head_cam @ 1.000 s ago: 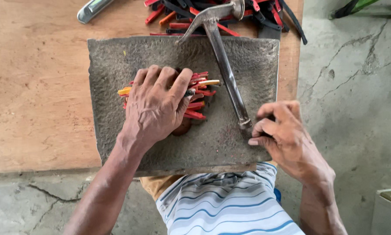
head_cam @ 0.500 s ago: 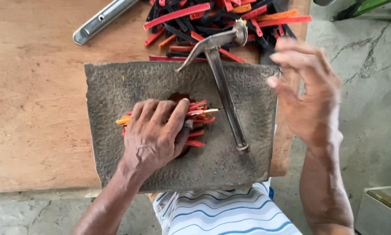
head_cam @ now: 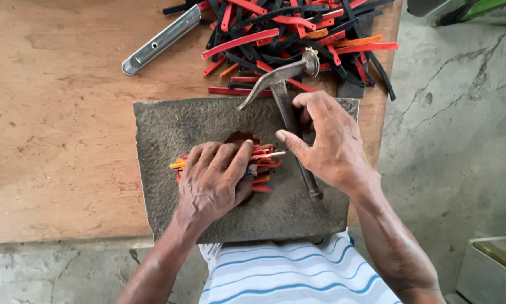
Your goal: The person sorts colorful rubber strips from a plastic bag onto a wooden table. They then use a hammer and a metal punch to repeatedly strike and shape individual red rubber strips on a stone slab.
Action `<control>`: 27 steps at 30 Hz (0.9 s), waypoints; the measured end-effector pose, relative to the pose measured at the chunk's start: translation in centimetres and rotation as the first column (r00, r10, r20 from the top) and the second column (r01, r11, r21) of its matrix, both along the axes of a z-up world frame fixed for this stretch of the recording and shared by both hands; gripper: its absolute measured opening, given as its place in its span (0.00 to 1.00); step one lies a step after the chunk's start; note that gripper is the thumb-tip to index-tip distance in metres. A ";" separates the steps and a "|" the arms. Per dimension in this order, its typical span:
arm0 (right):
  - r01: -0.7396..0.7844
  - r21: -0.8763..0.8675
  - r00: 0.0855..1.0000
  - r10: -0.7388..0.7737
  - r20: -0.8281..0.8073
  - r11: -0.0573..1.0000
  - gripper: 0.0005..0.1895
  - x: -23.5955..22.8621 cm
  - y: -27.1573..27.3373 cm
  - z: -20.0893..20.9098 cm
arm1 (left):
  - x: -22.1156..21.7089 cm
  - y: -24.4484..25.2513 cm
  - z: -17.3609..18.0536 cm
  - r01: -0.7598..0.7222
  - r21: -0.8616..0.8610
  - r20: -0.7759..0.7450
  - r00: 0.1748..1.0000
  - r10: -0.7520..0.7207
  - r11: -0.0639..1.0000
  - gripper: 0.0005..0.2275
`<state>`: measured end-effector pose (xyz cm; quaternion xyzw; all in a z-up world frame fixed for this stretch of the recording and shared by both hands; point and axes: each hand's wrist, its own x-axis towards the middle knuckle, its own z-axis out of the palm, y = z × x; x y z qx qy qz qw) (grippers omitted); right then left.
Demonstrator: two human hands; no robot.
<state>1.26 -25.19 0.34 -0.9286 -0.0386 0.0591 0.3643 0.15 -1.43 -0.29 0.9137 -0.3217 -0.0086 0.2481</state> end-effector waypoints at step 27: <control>0.072 0.030 0.973 -0.077 0.219 0.997 0.29 -1.8 0.7 -2.6 | -0.5 0.4 -0.6 0.017 -0.013 0.036 0.999 -0.017 1.000 0.23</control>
